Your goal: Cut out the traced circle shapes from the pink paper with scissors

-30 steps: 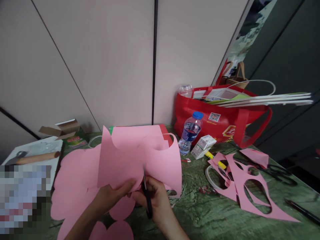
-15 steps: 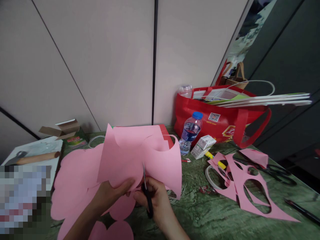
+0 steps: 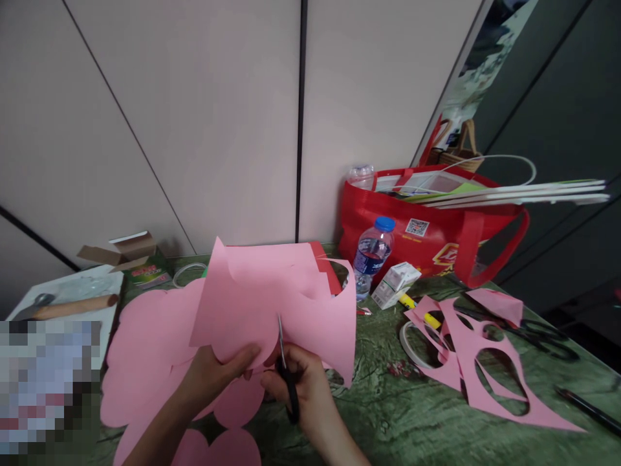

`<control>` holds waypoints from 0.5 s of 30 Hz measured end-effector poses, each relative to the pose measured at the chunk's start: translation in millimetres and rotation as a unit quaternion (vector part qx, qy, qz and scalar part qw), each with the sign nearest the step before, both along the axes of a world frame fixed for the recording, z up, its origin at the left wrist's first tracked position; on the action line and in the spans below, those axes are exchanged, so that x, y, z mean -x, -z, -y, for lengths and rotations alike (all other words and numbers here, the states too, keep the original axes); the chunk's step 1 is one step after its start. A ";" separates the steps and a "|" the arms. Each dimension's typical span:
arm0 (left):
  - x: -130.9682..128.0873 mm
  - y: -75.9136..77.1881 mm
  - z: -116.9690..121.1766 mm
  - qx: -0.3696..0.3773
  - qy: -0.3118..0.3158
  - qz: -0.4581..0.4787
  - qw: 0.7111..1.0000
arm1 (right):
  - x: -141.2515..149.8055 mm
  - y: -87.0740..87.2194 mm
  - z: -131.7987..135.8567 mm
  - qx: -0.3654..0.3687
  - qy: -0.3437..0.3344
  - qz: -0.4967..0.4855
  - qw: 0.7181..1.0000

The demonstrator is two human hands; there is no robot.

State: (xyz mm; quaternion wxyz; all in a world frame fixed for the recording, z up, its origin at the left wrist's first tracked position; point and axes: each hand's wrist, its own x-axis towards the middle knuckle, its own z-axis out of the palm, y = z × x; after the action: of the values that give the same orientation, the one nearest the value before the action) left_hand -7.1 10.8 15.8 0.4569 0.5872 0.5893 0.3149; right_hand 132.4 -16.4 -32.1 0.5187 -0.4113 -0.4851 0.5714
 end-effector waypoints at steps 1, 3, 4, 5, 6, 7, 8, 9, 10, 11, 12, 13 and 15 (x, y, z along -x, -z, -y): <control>-0.3 -0.4 0.2 -0.004 -0.005 0.000 1.000 | 0.4 0.5 -0.1 0.003 0.003 0.004 1.000; -0.9 -1.2 0.6 -0.005 -0.003 -0.002 1.000 | 0.9 1.0 -0.3 0.006 0.006 0.009 1.000; -1.0 -1.4 0.6 -0.005 -0.003 -0.003 1.000 | 0.9 0.9 -0.5 0.006 0.006 0.010 1.000; -0.8 -1.6 0.4 -0.006 -0.004 -0.005 1.000 | 0.9 0.5 -0.6 0.006 0.005 0.011 1.000; -0.4 -1.4 0.1 -0.006 -0.004 -0.006 1.000 | 0.8 -0.3 -0.7 0.007 0.004 0.012 1.000; 0.3 -1.0 -0.5 -0.006 -0.004 -0.007 1.000 | 0.6 -1.3 -0.7 0.009 0.001 0.012 1.000; 1.2 -0.2 -1.2 -0.005 0.001 -0.006 1.000 | 0.5 -2.6 -0.7 0.012 -0.003 0.012 1.000; 2.3 0.8 -2.0 -0.003 0.009 -0.004 1.000 | 0.4 -4.1 -0.7 0.015 -0.006 0.012 1.000; 3.5 1.9 -2.9 -0.001 0.019 -0.001 1.000 | 0.4 -5.5 -0.7 0.018 -0.008 0.010 1.000; 4.6 3.2 -3.8 0.001 0.029 0.003 1.000 | 0.5 -6.6 -0.6 0.020 -0.008 0.008 1.000; 5.6 4.5 -4.6 0.002 0.036 0.006 0.999 | 0.7 -7.4 -0.6 0.023 -0.006 0.008 1.000; 6.3 5.6 -5.2 0.001 0.041 0.010 0.999 | 0.9 -7.7 -0.5 0.025 -0.003 0.008 1.000; 7.1 7.1 -5.9 0.000 0.039 0.017 0.999 | 1.4 -6.7 -0.5 0.029 0.003 0.008 1.000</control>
State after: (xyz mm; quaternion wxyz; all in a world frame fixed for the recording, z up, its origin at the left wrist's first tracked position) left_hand -14.3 16.7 8.7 0.4791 0.6039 0.5582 0.3068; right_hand 131.0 -15.8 -25.4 0.5043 -0.4325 -0.4714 0.5800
